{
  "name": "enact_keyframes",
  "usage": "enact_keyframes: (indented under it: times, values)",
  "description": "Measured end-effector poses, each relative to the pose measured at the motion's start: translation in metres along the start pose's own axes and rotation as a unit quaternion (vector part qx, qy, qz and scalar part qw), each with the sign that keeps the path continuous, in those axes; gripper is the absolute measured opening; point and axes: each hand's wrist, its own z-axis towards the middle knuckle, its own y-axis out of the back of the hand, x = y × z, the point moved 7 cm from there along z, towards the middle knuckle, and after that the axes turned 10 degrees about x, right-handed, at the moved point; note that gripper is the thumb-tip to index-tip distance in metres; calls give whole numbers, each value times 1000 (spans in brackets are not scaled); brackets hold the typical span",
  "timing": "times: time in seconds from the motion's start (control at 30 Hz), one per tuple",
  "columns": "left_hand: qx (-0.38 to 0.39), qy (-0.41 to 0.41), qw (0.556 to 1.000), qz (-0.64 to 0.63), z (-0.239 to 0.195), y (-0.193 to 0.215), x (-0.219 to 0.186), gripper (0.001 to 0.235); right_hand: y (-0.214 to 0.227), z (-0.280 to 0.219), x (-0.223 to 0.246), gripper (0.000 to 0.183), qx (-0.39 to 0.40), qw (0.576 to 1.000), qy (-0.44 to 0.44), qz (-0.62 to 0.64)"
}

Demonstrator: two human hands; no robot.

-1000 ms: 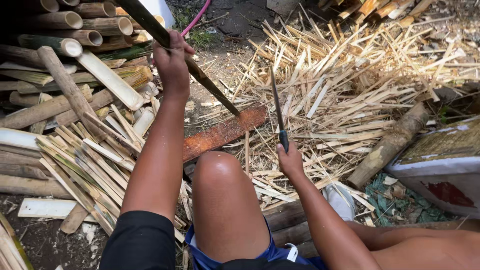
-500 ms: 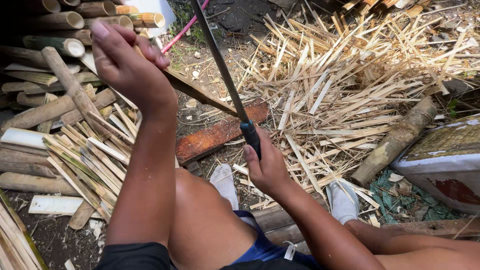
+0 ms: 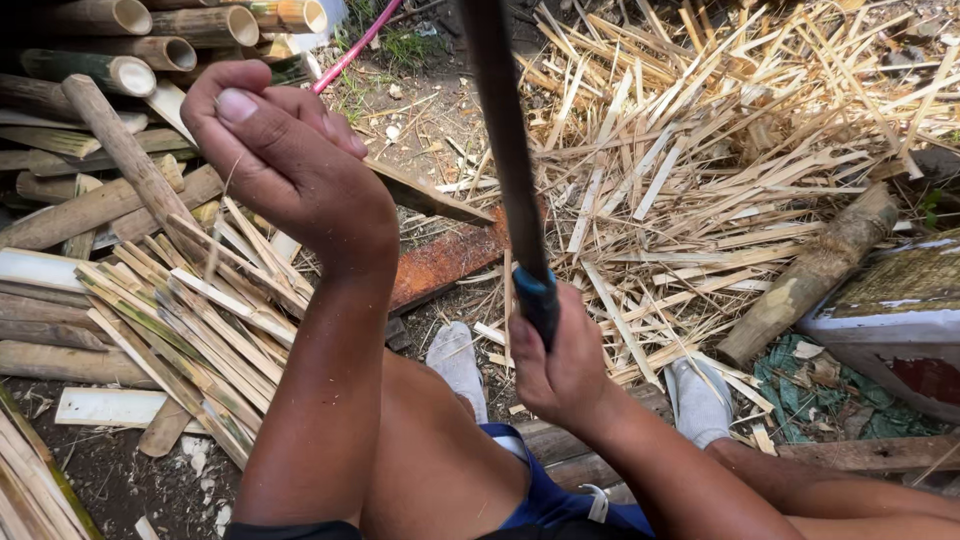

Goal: The person splits bamboo strips into thinner slivers using a knife and a wooden wedge. They repeatedly position a strip against the wedge and push the knife through to separate the material, accumulating thin bamboo slivers on the ground.

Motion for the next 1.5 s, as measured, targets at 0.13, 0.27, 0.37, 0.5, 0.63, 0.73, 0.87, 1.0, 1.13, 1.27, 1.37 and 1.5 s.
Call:
enact_keyframes:
  times: [0.13,0.27,0.37,0.5,0.63,0.73,0.87,1.0,1.13,1.27,1.37,1.5]
  values:
    - [-6,11,1000,2,-5,-13,-4,23,-20,28,-33,26,102,973,-196,-69]
    - [15,3,1000,9,-6,-18,-11,25,-3,15,6,28,30,999,11,-37]
    - [13,12,1000,0,-13,-22,-10,23,3,3,21,24,-50,984,145,-86]
    - [-13,19,1000,-18,-8,-18,-6,22,-34,31,-66,30,162,933,-301,-112]
    - [5,19,1000,-17,-2,-8,-9,21,-28,37,-62,30,117,962,-217,-120]
    - [13,11,1000,-15,3,-7,-6,19,-23,40,-53,30,111,967,-202,-111]
    - [26,-41,999,7,7,-9,-8,17,-20,25,-9,33,39,997,-6,-67]
    - [43,-87,994,53,15,-8,-11,16,-39,48,-50,35,59,987,-70,-132]
    - [22,-40,999,-20,23,6,-8,17,-47,59,-84,32,156,942,-268,-129]
    - [14,-27,999,-26,18,17,-1,16,-50,32,-26,40,42,997,14,-64]
    - [8,-33,999,-16,18,25,0,15,-77,51,-107,33,148,954,-250,-73]
    - [-60,21,996,-56,23,54,10,17,-73,60,-173,34,128,939,-302,-107]
